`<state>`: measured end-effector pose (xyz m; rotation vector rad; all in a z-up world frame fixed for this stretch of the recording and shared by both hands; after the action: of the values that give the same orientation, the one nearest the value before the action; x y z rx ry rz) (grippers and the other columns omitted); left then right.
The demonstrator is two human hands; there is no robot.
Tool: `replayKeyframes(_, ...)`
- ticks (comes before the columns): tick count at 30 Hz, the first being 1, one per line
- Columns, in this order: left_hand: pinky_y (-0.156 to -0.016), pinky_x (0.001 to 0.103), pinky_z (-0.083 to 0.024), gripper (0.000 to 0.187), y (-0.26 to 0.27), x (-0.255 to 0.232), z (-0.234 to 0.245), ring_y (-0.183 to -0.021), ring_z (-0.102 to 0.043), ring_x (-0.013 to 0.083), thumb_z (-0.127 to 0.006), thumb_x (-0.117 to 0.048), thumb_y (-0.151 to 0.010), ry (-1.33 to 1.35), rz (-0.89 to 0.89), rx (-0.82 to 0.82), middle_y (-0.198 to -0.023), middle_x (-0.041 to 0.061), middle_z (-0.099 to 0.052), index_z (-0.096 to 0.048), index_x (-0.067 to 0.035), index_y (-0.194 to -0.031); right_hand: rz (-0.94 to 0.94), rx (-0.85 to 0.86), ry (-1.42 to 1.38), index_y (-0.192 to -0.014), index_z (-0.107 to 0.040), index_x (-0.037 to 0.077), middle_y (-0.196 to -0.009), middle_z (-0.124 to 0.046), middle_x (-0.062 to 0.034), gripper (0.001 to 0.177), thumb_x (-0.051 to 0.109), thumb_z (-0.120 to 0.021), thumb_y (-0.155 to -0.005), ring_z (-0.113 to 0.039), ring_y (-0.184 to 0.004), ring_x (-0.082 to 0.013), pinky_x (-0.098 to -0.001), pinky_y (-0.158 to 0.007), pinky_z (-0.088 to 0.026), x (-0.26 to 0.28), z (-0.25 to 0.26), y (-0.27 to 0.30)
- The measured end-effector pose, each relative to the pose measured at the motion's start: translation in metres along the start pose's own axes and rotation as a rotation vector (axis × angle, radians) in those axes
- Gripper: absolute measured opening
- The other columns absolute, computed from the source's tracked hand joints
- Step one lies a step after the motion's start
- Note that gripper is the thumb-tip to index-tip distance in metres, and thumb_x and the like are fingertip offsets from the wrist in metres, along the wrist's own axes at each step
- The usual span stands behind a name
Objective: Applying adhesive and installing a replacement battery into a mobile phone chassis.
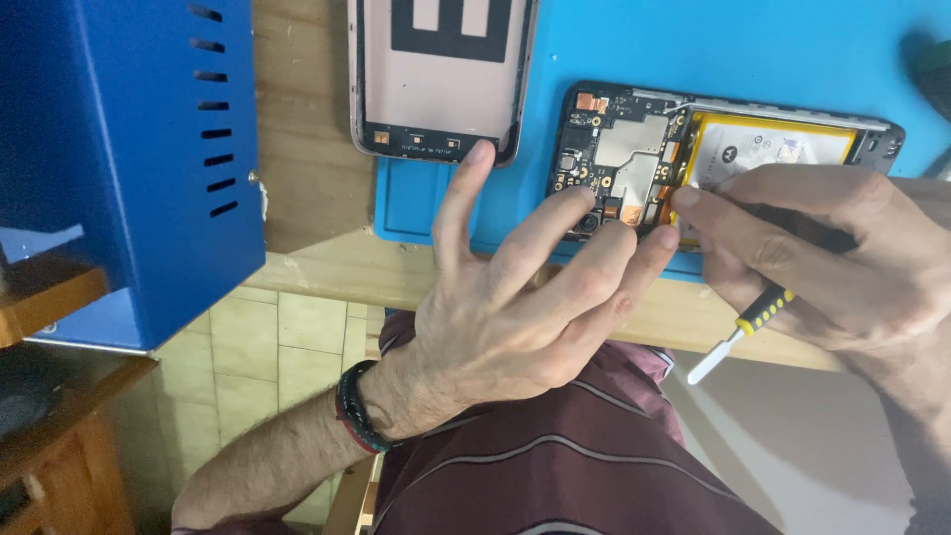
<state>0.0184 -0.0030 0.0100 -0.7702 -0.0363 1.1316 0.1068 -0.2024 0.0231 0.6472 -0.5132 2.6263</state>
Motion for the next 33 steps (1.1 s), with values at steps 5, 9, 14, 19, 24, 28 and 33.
replayKeyframes(5, -0.105, 0.071, -0.049, 0.013, 0.002, 0.000, -0.001, -0.100, -0.071, 0.0235, -0.091, -0.012, -0.102, 0.067, 0.001, -0.108, -0.106, 0.000, -0.059, -0.083, -0.011, -0.112, -0.053, 0.004, -0.005, -0.117, -0.082, -0.015, -0.094, -0.063, -0.0169, 0.016, -0.022, -0.071, -0.106, -0.052, -0.067, -0.0222, -0.0362, -0.059, -0.039, -0.002, 0.002, 0.006)
replayKeyframes(9, -0.102, 0.069, -0.052, 0.009, 0.003, 0.004, 0.004, -0.090, -0.062, 0.0265, -0.093, -0.003, -0.093, 0.202, 0.066, -0.238, -0.091, 0.003, -0.050, -0.085, -0.008, -0.094, -0.096, -0.039, -0.145, -0.124, -0.065, -0.024, -0.083, -0.057, -0.0253, 0.024, -0.031, -0.057, -0.103, -0.044, -0.058, -0.0242, -0.0359, -0.056, -0.034, 0.001, 0.013, 0.002)
replayKeyframes(14, -0.106, 0.064, -0.053, 0.032, -0.005, 0.010, 0.016, -0.105, -0.062, 0.0333, -0.057, 0.000, -0.094, 0.196, 0.095, -0.078, -0.113, 0.009, -0.065, -0.079, -0.008, -0.117, -0.290, -0.088, 0.034, -0.138, -0.073, -0.022, -0.112, -0.067, -0.0370, 0.032, 0.002, -0.057, -0.124, -0.060, -0.092, -0.0436, -0.0509, -0.084, -0.046, -0.049, 0.022, 0.070)
replayKeyframes(19, -0.091, 0.043, -0.049, 0.030, -0.027, 0.021, 0.023, -0.109, -0.061, 0.0312, -0.075, 0.001, -0.097, 0.142, 0.105, 0.038, -0.121, 0.003, -0.072, -0.076, -0.009, -0.125, -0.421, -0.173, 0.069, -0.148, -0.074, -0.023, -0.138, -0.068, -0.0372, 0.025, -0.004, -0.066, -0.135, -0.063, -0.130, -0.0473, -0.0524, -0.117, -0.049, -0.060, 0.034, 0.091)
replayKeyframes(24, -0.086, 0.044, -0.046, 0.017, -0.042, 0.027, 0.018, -0.107, -0.056, 0.0312, -0.068, -0.017, -0.112, 0.125, 0.015, 0.175, -0.125, 0.004, -0.068, -0.071, -0.008, -0.126, -0.723, -0.251, 0.004, -0.158, -0.064, -0.017, -0.146, -0.067, -0.0265, 0.035, 0.007, -0.071, -0.134, -0.065, -0.127, -0.0342, -0.0392, -0.101, -0.047, -0.036, 0.048, 0.076)
replayKeyframes(28, -0.088, 0.043, -0.046, 0.017, -0.055, 0.026, 0.020, -0.106, -0.054, 0.0318, -0.075, -0.010, -0.108, 0.108, -0.012, 0.150, -0.122, 0.003, -0.070, -0.073, -0.008, -0.125, -0.703, -0.274, 0.026, -0.164, -0.055, -0.022, -0.139, -0.055, -0.0354, 0.041, -0.016, -0.068, -0.126, -0.064, -0.121, -0.0367, -0.0403, -0.089, -0.052, -0.029, 0.055, 0.081)
replayKeyframes(33, -0.097, 0.044, -0.049, 0.021, -0.061, 0.029, 0.023, -0.105, -0.056, 0.0336, -0.060, -0.006, -0.112, 0.219, 0.043, 0.046, -0.117, 0.009, -0.069, -0.076, -0.004, -0.125, -0.430, -0.207, 0.492, -0.148, -0.078, -0.011, -0.136, -0.075, -0.0278, 0.028, -0.021, -0.083, -0.123, -0.073, -0.121, -0.0405, -0.0491, -0.107, -0.063, 0.003, 0.053, 0.067)
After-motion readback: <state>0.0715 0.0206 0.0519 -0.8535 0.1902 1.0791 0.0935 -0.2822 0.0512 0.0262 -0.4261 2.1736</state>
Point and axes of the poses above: each hand's wrist, its own y-axis away from the middle knuckle, its own z-axis out of the back of the hand, x = y × z, the point moved 3 cm from there along -y, towards the middle knuckle
